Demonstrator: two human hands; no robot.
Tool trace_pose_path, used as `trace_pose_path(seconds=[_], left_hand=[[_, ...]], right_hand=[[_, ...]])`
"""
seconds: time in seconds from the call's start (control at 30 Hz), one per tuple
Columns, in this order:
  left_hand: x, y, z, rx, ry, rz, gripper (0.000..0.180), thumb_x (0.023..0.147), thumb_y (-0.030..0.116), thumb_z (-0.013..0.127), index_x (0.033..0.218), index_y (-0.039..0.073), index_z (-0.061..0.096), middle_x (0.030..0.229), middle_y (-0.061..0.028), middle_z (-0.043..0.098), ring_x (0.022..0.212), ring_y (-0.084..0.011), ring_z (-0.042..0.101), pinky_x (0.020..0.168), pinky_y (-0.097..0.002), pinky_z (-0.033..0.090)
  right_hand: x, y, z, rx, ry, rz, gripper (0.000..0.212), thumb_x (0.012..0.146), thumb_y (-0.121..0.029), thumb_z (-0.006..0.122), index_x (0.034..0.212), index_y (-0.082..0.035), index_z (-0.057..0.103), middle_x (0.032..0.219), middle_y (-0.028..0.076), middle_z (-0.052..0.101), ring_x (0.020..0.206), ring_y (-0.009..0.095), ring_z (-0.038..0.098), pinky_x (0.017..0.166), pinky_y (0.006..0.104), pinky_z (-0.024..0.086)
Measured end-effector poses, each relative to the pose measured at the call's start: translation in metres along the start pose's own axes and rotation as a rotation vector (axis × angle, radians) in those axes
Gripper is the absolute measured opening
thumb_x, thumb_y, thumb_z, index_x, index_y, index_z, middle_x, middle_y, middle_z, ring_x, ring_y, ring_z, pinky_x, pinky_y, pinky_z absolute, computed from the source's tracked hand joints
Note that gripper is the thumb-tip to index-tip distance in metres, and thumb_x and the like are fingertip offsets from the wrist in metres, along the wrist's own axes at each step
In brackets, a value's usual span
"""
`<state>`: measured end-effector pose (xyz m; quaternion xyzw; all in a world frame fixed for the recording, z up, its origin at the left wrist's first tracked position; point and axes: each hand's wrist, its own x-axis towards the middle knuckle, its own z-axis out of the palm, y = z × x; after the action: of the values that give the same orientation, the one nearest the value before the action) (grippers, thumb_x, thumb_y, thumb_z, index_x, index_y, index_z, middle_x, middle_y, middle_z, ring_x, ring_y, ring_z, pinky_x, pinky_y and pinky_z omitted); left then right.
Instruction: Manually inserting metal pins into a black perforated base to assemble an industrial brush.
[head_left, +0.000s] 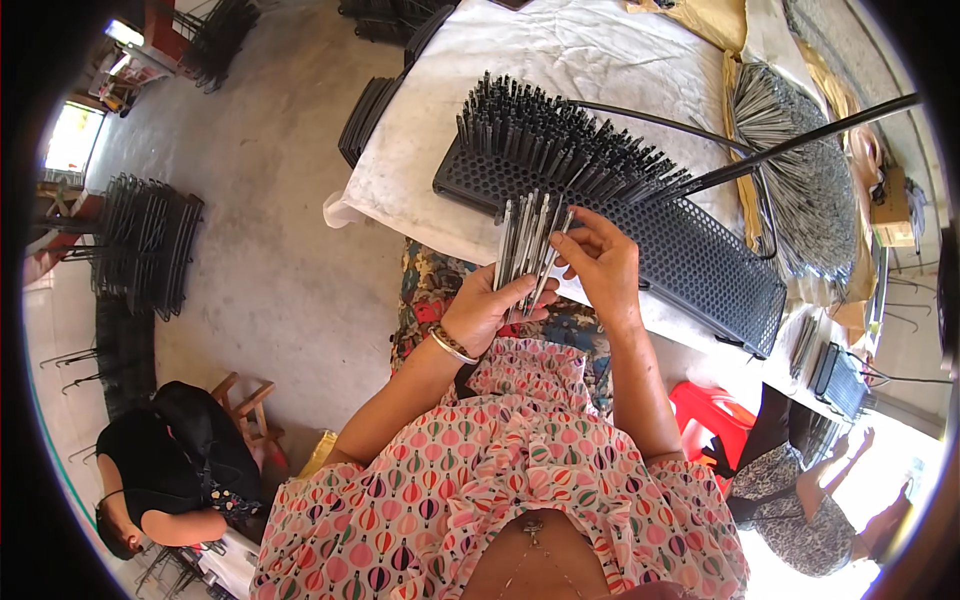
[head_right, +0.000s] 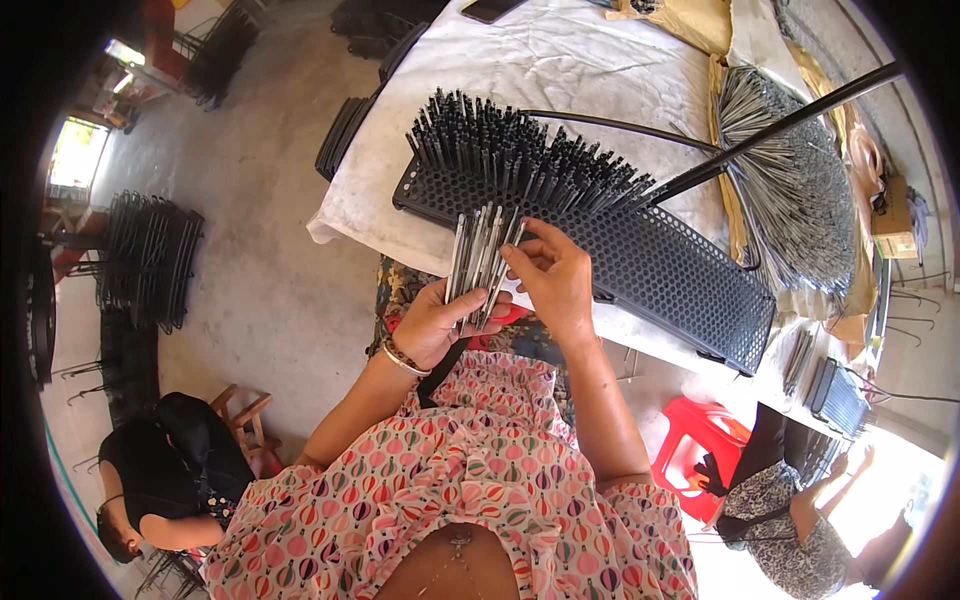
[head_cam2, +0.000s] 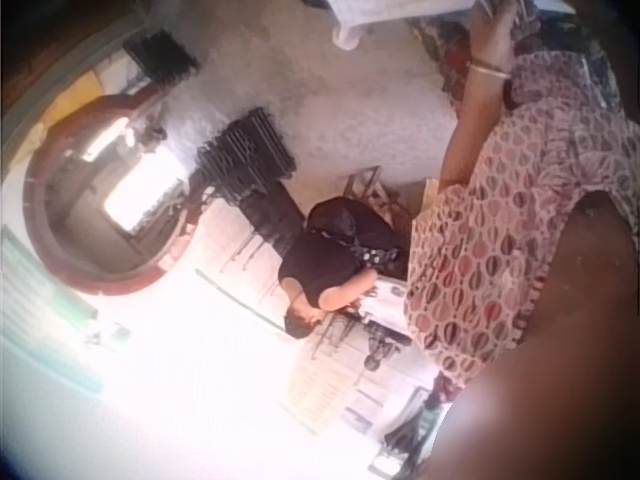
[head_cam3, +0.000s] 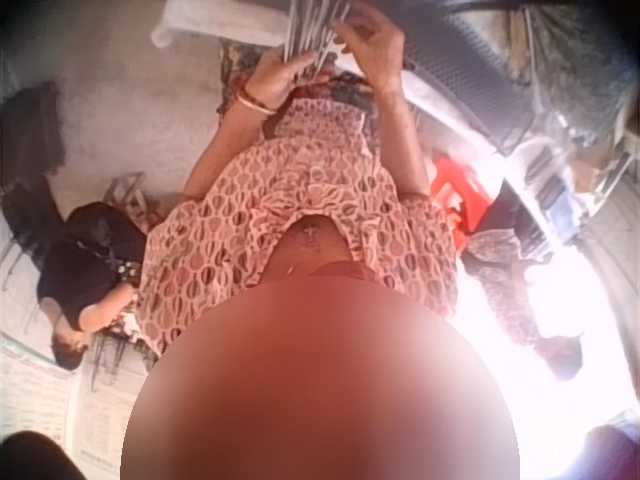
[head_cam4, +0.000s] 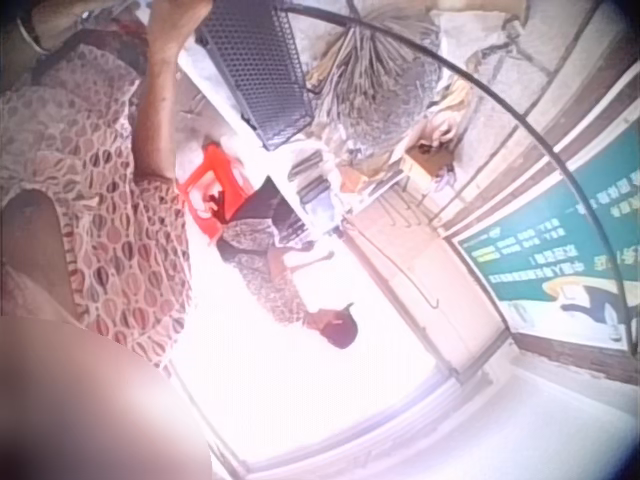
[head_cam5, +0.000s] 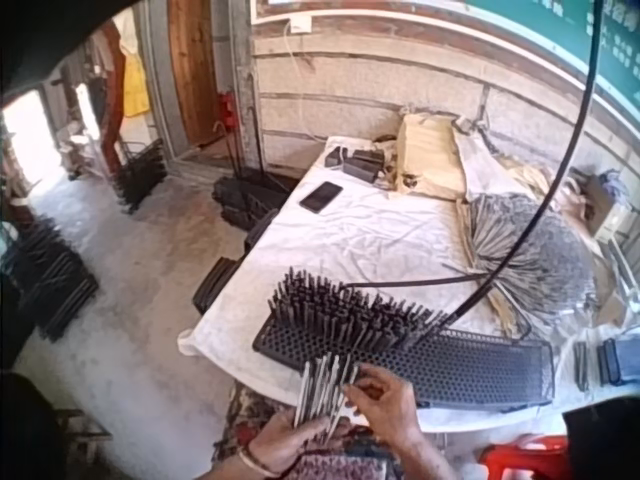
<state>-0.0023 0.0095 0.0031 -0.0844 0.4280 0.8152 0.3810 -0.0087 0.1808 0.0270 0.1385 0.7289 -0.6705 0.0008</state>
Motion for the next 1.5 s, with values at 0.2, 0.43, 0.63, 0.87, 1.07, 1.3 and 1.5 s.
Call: trace_pose_path(seconds=[0.2,0.43,0.63,0.87,1.07,1.3,1.5], left_hand=[[0.000,-0.004,-0.012,0.038,0.020,0.044,0.022,0.092,0.016,0.055,0.108,0.002,0.058,0.103,-0.0107,0.064,0.091,-0.0183,0.064,0.080,-0.0341,0.054],[-0.002,0.004,-0.009,-0.040,0.057,0.042,0.021,0.092,0.014,0.055,0.106,-0.001,0.057,0.101,-0.0117,0.064,0.088,-0.0170,0.063,0.076,-0.0295,0.055],[-0.005,0.004,-0.014,-0.030,0.026,0.043,0.024,0.092,0.014,0.055,0.110,-0.002,0.056,0.104,-0.0130,0.064,0.091,-0.0177,0.064,0.077,-0.0298,0.055],[-0.005,0.005,-0.017,-0.089,0.018,0.047,0.025,0.092,0.015,0.056,0.110,-0.001,0.056,0.108,-0.0151,0.063,0.093,-0.0186,0.063,0.078,-0.0321,0.055],[-0.004,0.008,-0.014,-0.148,0.016,0.029,0.024,0.093,0.016,0.054,0.110,0.000,0.057,0.108,-0.0149,0.063,0.093,-0.0193,0.063,0.078,-0.0326,0.055],[-0.005,0.007,-0.013,-0.087,0.041,0.061,0.023,0.091,0.015,0.056,0.110,0.000,0.056,0.106,-0.0141,0.064,0.091,-0.0176,0.064,0.075,-0.0307,0.055],[0.000,0.004,-0.018,-0.047,0.022,0.080,0.023,0.091,0.015,0.057,0.109,0.000,0.056,0.103,-0.0126,0.065,0.086,-0.0165,0.064,0.073,-0.0288,0.055]], right_hand=[[0.002,-0.031,0.007,0.031,0.172,-0.284,0.045,0.083,-0.002,0.064,0.125,-0.002,0.047,0.081,0.006,0.062,0.069,0.009,0.060,0.056,0.0220,0.048],[0.056,-0.049,0.027,-0.215,0.258,-0.768,0.041,0.080,-0.001,0.067,0.119,-0.006,0.055,0.082,0.007,0.064,0.068,0.009,0.060,0.061,0.0228,0.049],[0.087,-0.047,0.047,-0.598,0.273,-1.071,0.038,0.076,-0.005,0.070,0.112,-0.008,0.060,0.075,0.004,0.063,0.068,0.018,0.057,0.073,0.0317,0.040],[0.089,-0.049,0.054,-0.650,0.311,-1.101,0.038,0.076,-0.007,0.070,0.113,-0.008,0.060,0.075,0.003,0.063,0.067,0.018,0.057,0.076,0.0317,0.038],[0.091,-0.049,0.053,-0.829,0.218,-1.209,0.023,0.075,-0.012,0.070,0.097,-0.009,0.067,0.089,0.002,0.062,0.085,0.020,0.057,0.078,0.0346,0.038],[0.064,-0.060,0.028,-0.711,0.202,-1.174,0.022,0.075,0.001,0.064,0.097,-0.004,0.066,0.089,0.007,0.062,0.076,0.023,0.058,0.069,0.0324,0.046],[0.016,-0.027,0.009,-0.395,0.085,-0.329,0.021,0.081,-0.002,0.062,0.102,0.000,0.062,0.080,0.011,0.066,0.064,0.014,0.063,0.055,0.0260,0.048]])
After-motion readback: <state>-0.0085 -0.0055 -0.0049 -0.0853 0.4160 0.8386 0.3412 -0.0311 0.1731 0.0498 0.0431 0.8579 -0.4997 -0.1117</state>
